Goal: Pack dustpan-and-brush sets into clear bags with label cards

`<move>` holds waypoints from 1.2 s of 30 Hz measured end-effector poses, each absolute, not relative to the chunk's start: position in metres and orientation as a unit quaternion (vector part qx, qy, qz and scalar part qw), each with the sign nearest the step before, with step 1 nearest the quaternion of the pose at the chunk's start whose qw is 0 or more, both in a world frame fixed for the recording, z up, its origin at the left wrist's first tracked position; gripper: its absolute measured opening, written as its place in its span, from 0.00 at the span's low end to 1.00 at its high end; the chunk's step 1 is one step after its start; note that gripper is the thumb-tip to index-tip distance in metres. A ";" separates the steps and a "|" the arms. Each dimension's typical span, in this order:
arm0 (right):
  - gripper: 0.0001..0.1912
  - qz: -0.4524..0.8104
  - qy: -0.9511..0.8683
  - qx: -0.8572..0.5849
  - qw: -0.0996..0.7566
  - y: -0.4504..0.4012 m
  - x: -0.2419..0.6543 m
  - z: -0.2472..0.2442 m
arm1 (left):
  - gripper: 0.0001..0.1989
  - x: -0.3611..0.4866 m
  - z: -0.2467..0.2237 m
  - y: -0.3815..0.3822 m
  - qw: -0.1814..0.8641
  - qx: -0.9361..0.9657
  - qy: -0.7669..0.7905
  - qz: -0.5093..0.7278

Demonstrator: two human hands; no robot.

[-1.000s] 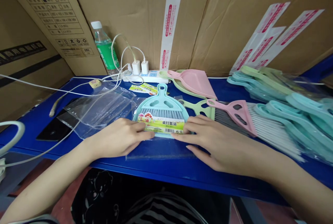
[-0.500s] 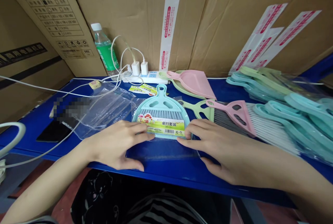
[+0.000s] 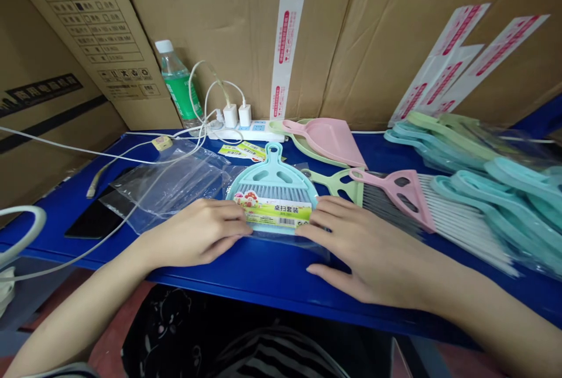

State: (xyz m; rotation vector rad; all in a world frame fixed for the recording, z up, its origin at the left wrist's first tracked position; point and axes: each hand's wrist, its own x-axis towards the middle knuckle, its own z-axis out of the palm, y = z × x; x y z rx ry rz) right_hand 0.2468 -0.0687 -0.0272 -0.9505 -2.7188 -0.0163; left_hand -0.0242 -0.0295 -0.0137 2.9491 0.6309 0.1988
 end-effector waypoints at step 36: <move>0.10 -0.119 -0.879 -0.418 0.197 -0.053 0.235 -0.046 | 0.06 -0.015 -0.029 -0.025 -0.053 0.881 0.468 0.034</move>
